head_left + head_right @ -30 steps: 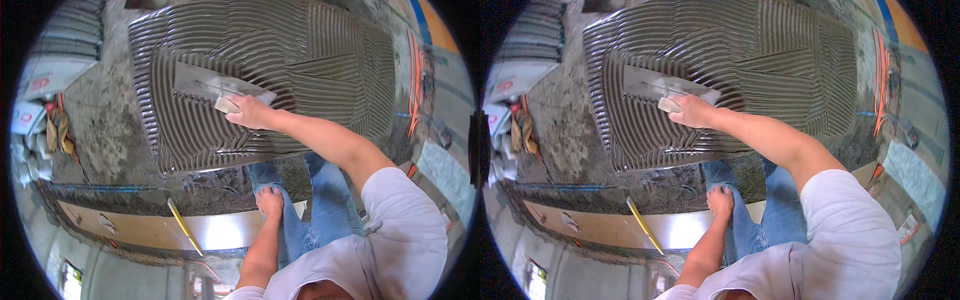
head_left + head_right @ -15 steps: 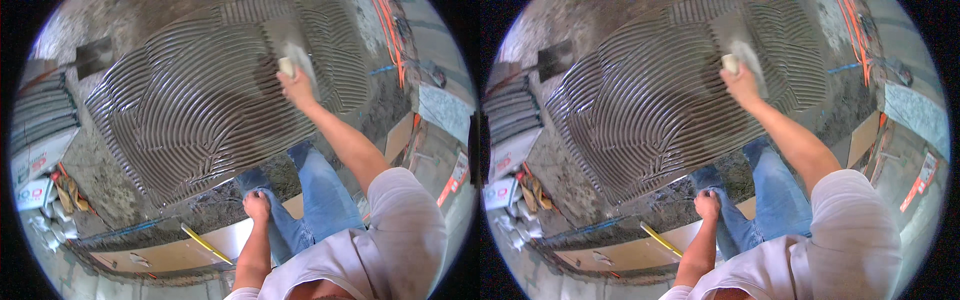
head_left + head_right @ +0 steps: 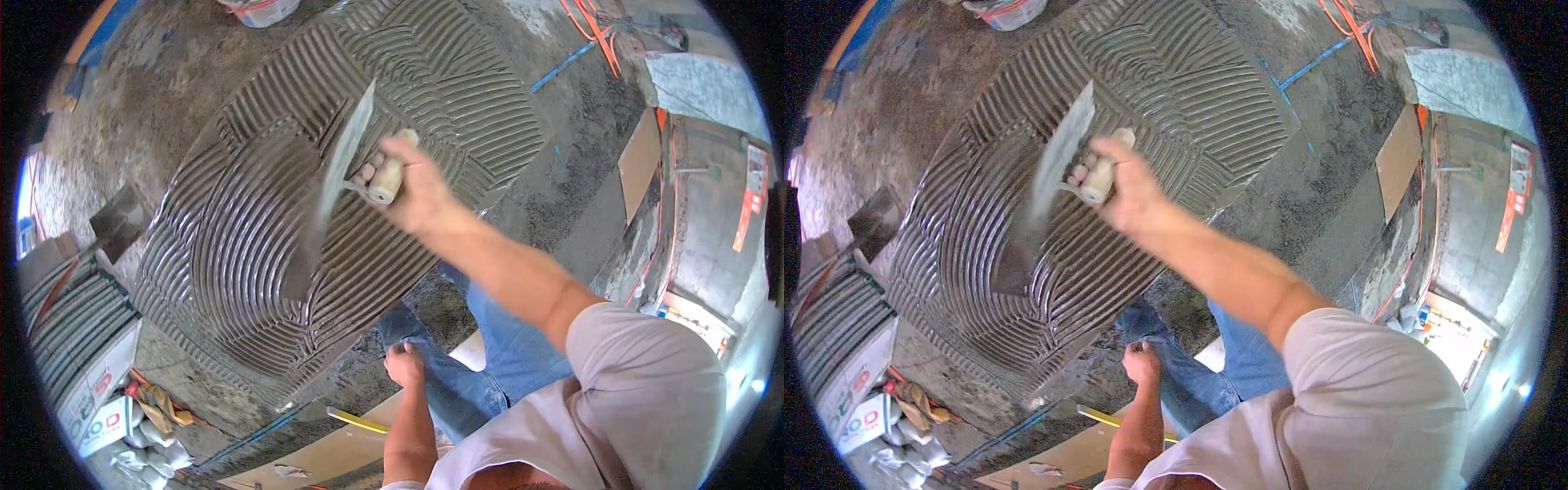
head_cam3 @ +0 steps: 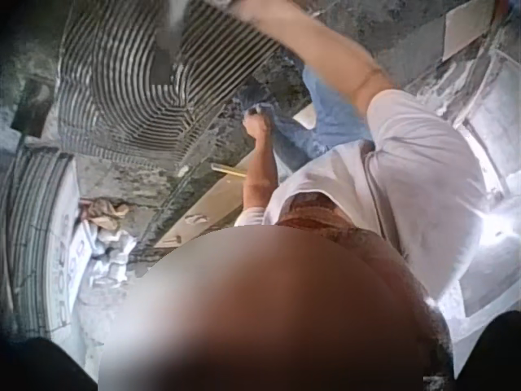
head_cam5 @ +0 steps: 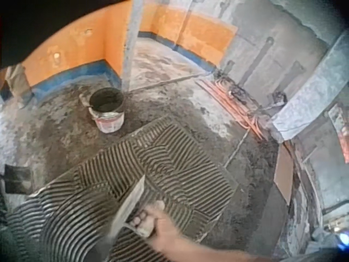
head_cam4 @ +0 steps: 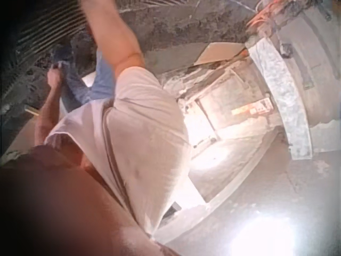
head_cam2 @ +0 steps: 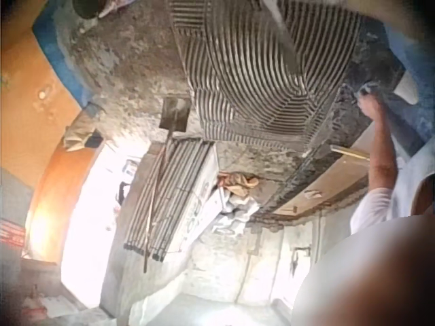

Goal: Applying mortar with a notched trowel and laying large floor tiles, securing them with a rubber mallet.

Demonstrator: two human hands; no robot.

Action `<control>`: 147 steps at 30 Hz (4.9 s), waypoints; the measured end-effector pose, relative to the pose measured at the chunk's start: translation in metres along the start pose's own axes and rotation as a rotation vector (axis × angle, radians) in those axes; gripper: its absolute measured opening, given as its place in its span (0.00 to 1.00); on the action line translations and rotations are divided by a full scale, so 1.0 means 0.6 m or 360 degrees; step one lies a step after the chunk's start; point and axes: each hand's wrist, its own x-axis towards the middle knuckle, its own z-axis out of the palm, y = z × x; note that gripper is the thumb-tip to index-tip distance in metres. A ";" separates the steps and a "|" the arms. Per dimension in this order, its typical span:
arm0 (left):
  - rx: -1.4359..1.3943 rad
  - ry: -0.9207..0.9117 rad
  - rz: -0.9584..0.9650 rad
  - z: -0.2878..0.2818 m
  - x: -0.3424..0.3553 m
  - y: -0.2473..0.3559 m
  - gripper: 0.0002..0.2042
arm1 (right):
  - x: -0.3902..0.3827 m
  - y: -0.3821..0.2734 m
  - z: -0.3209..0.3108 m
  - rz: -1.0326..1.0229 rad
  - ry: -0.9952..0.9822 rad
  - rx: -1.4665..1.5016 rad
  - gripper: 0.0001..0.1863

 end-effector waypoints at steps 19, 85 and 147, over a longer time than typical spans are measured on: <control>0.0167 -0.0015 -0.0132 0.021 -0.004 0.080 0.16 | 0.215 -0.441 -0.008 -0.0721 0.0037 -0.1708 0.17; -0.0790 -0.0027 0.0048 -0.044 0.035 -0.173 0.14 | 0.203 0.799 0.261 -0.1142 -0.1552 -0.3357 0.15; -0.0772 0.0031 -0.0106 0.016 -0.005 -0.134 0.12 | -0.151 0.470 0.133 -0.1171 -0.2715 -0.4388 0.25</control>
